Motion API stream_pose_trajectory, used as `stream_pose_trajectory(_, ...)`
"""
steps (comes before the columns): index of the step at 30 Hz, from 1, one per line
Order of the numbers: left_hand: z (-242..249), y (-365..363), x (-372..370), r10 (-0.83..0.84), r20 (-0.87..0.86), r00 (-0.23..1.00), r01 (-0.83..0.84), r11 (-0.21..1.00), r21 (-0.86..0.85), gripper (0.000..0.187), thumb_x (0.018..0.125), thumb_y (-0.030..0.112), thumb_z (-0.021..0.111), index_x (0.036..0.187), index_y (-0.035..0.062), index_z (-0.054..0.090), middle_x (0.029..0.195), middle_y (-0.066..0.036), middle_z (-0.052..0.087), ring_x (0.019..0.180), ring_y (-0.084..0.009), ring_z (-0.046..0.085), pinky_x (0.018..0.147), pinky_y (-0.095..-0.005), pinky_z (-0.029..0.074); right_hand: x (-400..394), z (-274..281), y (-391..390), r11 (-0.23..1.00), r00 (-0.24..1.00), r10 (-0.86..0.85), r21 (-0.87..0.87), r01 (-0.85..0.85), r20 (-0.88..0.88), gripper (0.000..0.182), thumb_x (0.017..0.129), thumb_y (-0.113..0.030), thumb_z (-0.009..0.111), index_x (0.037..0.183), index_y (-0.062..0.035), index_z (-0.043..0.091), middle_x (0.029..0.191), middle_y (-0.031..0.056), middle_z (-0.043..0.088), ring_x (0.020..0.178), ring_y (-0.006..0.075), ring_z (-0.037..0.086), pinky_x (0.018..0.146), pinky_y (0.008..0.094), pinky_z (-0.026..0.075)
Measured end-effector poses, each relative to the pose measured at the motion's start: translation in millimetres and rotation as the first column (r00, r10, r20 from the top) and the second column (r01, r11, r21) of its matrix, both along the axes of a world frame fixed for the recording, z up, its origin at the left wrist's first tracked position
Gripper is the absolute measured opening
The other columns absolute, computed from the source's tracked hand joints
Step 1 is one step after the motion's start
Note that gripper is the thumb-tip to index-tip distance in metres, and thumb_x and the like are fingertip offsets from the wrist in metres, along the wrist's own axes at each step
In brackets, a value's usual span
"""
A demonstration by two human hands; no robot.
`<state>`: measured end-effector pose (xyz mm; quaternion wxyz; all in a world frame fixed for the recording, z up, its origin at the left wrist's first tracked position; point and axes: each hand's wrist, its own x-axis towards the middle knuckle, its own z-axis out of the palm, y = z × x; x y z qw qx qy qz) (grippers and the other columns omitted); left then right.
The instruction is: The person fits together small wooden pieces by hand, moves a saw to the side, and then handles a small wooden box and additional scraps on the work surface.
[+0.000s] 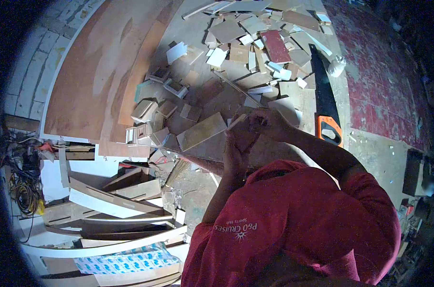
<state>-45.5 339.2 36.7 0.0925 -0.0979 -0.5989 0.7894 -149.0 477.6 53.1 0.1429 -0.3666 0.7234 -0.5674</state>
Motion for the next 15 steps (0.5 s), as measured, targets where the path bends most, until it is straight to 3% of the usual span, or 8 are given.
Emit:
stream_pose_trajectory(2, -5, -2, -3, 0.016, -0.04, 0.999, -0.015, 1.0, 0.006, 0.064, 0.09, 0.053, 0.037, 0.135, 0.0076, 0.031, 0.132, -0.014, 0.04, 0.121, -0.0263, 0.043, 0.099, -0.0413, 0.038, -1, -2, 1, 0.998, 0.995, 0.042, -0.048, -0.038, 0.093, 0.023, 0.078, -0.024, 0.069, 0.086, -0.0061, 0.056, 0.078, 0.0043, 0.058, 0.071, 0.0124, 0.057, 0.063, 0.0279, 0.047)
stream_pose_trajectory(3, -17, -9, -7, -0.017, -0.112, 0.994, -0.046, 0.842, -0.537, 0.064, 0.09, 0.051, 0.04, 0.136, 0.0073, 0.03, 0.133, -0.013, 0.04, 0.121, -0.0267, 0.042, 0.099, -0.0409, 0.038, -2, -1, 1, 0.998, 0.995, 0.043, -0.047, -0.038, 0.092, 0.023, 0.078, -0.024, 0.069, 0.086, -0.0061, 0.056, 0.078, 0.0043, 0.058, 0.071, 0.0124, 0.057, 0.063, 0.0279, 0.047)
stream_pose_trajectory(5, -49, -27, -18, -0.164, -0.153, 0.974, -0.177, -0.143, -0.974, 0.064, 0.089, 0.047, 0.045, 0.136, 0.0067, 0.028, 0.133, -0.013, 0.039, 0.123, -0.0275, 0.04, 0.099, -0.04, 0.037, -3, 2, 1, 0.993, 0.992, -0.007, -0.122, -0.009, -0.124, 0.024, 0.08, -0.025, 0.067, 0.09, -0.0065, 0.056, 0.082, 0.003, 0.057, 0.074, 0.01, 0.056, 0.064, 0.0264, 0.047)
stream_pose_trajectory(7, -51, -33, -24, -0.26, -0.036, 0.965, -0.261, -0.936, -0.236, 0.065, 0.088, 0.044, 0.05, 0.137, 0.0061, 0.027, 0.134, -0.013, 0.038, 0.124, -0.0283, 0.038, 0.1, -0.0392, 0.036, 4, 20, 0, 0.988, 0.996, -0.083, -0.133, 0.076, -0.046, 0.025, 0.082, -0.025, 0.066, 0.093, -0.0055, 0.056, 0.085, 0.0024, 0.058, 0.074, 0.0097, 0.056, 0.064, 0.026, 0.047)
stream_pose_trajectory(9, 6, -12, -11, -0.157, -0.164, 0.974, -0.193, -0.953, -0.234, 0.072, 0.082, 0.037, 0.06, 0.137, 0.0055, 0.026, 0.13, -0.013, 0.041, 0.121, -0.0288, 0.04, 0.098, -0.0392, 0.037, 3, 22, 0, 0.977, 0.986, -0.161, -0.138, 0.164, 0.033, 0.027, 0.083, -0.026, 0.064, 0.097, -0.0046, 0.056, 0.088, 0.0019, 0.058, 0.075, 0.0093, 0.056, 0.065, 0.0256, 0.047)
stream_pose_trajectory(11, 36, -4, -8, -0.053, -0.285, 0.957, -0.126, -0.962, -0.243, 0.081, 0.075, 0.03, 0.071, 0.137, 0.005, 0.025, 0.127, -0.013, 0.043, 0.119, -0.0293, 0.042, 0.096, -0.0392, 0.037, -6, 9, 2, 0.931, 0.93, 0.156, -0.365, -0.025, 0.334, 0.032, 0.086, -0.024, 0.061, 0.109, -0.0021, 0.056, 0.091, 0.0015, 0.058, 0.077, 0.0096, 0.056, 0.066, 0.0254, 0.047)
stream_pose_trajectory(13, 45, -6, -12, -0.027, -0.285, 0.958, 0.087, -0.921, 0.379, 0.101, 0.058, 0.031, 0.081, 0.137, 0.0056, 0.023, 0.114, -0.016, 0.048, 0.102, -0.0334, 0.048, 0.089, -0.0386, 0.039, -9, 8, 6, 0.952, 0.903, 0.149, -0.307, -0.019, 0.404, 0.035, 0.087, -0.023, 0.059, 0.114, -0.0013, 0.054, 0.093, 0.0017, 0.059, 0.079, 0.0099, 0.057, 0.067, 0.0255, 0.047)
stream_pose_trajectory(15, 48, -3, -15, -0.013, -0.332, 0.943, 0.127, -0.909, 0.397, 0.105, 0.052, 0.02, 0.083, 0.137, 0.0046, 0.023, 0.105, -0.014, 0.051, 0.099, -0.0317, 0.05, 0.087, -0.0432, 0.041, -10, 11, 9, 0.969, 0.872, 0.137, -0.246, -0.02, 0.471, 0.039, 0.087, -0.022, 0.058, 0.119, -0.0005, 0.052, 0.095, 0.0019, 0.059, 0.081, 0.0102, 0.057, 0.067, 0.0256, 0.047)
